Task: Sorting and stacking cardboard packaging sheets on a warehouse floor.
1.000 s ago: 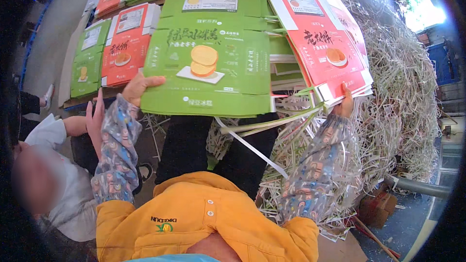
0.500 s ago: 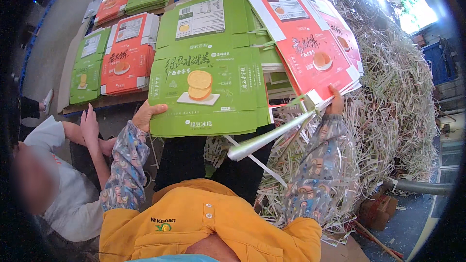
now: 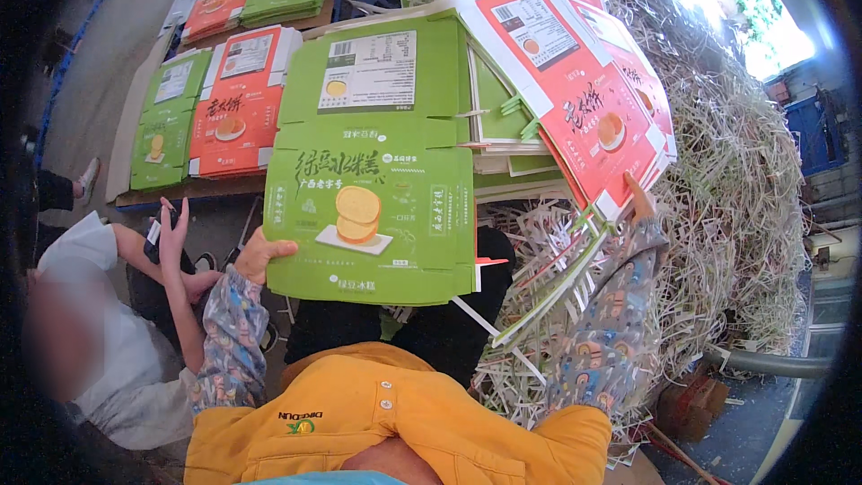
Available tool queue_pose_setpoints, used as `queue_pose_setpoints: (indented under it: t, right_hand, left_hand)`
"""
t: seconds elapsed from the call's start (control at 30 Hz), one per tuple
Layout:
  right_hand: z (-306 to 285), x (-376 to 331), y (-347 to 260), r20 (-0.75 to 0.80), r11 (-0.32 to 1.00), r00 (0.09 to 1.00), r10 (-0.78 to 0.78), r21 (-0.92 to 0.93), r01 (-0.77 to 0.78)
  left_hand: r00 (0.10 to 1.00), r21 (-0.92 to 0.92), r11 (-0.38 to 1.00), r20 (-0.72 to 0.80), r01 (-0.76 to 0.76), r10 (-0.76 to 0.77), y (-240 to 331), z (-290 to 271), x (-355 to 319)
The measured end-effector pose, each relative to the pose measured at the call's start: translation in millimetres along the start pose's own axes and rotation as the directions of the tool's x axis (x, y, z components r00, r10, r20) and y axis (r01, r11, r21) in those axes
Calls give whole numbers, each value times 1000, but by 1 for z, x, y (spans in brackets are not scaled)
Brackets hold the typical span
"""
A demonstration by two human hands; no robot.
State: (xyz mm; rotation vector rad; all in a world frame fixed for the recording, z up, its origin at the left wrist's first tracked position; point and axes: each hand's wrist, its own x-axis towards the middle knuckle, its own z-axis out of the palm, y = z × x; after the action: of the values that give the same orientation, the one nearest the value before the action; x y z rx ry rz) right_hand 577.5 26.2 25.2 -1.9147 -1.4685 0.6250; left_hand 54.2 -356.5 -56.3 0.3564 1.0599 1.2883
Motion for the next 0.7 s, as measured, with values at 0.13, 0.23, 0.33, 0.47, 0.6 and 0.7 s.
queue_pose_setpoints:
  t: [0.13,0.23,0.33,0.47,0.6,0.7]
  right_hand:
    - [8,-43,-50,-219,736,929,-299,-673,79]
    - [24,-41,-83,-152,617,737,-658,-670,413]
    - [98,-69,-146,41,400,469,-882,-460,793]
    - [193,-78,-191,197,397,485,-852,-362,843]
    - [238,-65,-213,322,493,634,-703,-422,761]
    - [245,-61,-210,340,493,651,-679,-447,747]
  left_hand:
    - [999,-40,999,-39,26,-28,-1,4,-13]
    - [998,-185,981,-17,54,-58,-6,2,-10]
    - [996,-333,942,94,42,-11,-12,-8,-6]
    - [990,-370,919,70,138,-120,1,1,1]
    - [996,-242,967,-24,74,-82,9,22,-4]
    - [998,-234,972,-43,27,-38,20,27,-15]
